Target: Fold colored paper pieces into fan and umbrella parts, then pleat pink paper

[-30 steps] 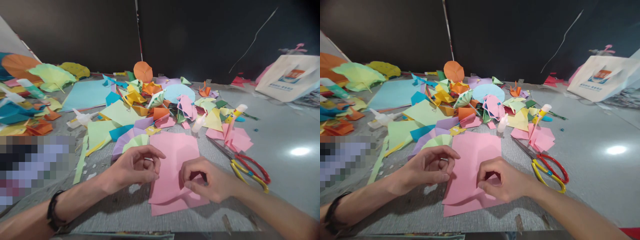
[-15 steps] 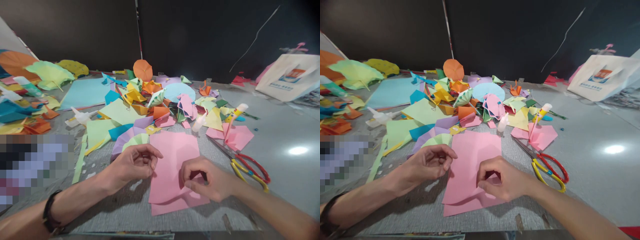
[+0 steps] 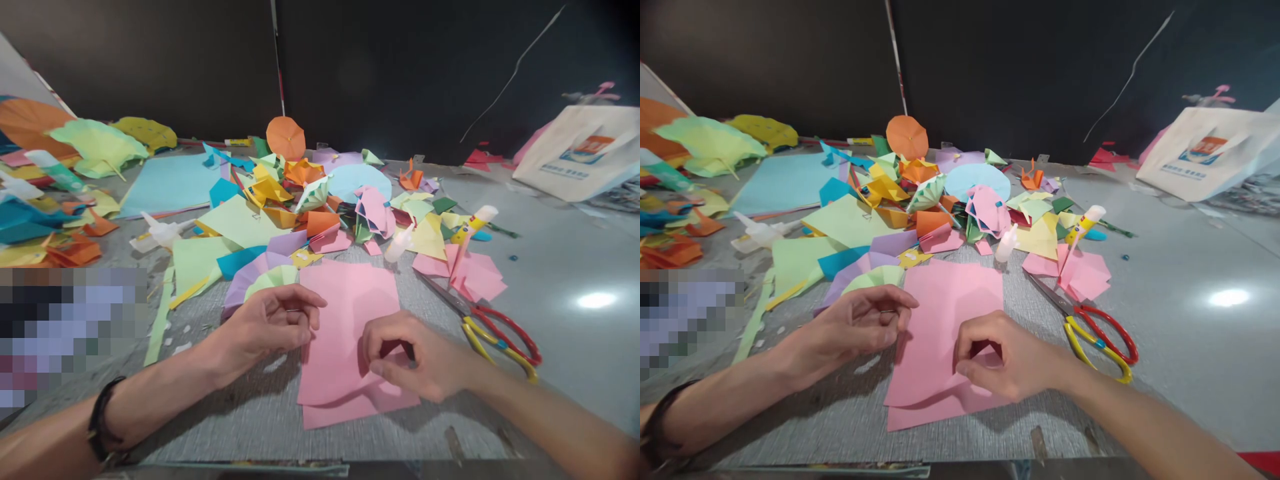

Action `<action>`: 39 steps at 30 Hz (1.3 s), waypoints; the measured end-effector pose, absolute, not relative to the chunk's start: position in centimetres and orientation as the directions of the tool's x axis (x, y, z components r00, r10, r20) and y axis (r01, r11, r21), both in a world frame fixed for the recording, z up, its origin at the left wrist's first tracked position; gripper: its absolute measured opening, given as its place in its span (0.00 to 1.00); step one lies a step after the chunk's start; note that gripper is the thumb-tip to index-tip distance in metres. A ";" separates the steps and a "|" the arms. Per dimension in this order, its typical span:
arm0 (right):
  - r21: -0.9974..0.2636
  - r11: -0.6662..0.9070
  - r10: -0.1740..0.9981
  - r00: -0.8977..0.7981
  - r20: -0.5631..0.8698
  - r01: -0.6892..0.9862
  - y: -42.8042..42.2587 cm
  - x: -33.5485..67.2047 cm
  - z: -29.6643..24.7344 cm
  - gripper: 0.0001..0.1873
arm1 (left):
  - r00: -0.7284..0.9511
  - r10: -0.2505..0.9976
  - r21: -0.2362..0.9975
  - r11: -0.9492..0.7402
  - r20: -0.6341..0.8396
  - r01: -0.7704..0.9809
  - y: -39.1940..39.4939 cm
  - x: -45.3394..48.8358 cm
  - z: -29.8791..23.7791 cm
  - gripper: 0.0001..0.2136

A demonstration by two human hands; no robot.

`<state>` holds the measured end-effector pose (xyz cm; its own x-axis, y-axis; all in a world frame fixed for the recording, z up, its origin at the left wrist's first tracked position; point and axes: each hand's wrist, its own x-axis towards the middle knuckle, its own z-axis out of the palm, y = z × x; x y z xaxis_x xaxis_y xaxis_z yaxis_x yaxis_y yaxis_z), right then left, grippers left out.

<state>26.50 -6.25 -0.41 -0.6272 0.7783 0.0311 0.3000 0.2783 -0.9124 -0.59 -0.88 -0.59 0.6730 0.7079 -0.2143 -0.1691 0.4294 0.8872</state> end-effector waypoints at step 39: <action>-0.911 0.285 0.766 -0.642 0.029 0.299 -6.4 26.5 -0.2 0.04 | 0.702 0.690 0.920 0.369 -0.177 -0.130 -1.1 -0.5 -1.0 0.16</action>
<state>26.52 -6.35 -0.19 -0.6418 0.7663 0.0287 0.2991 0.2846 -0.9108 -0.47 -1.12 -1.04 0.7020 0.6898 -0.1769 -0.1304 0.3688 0.9203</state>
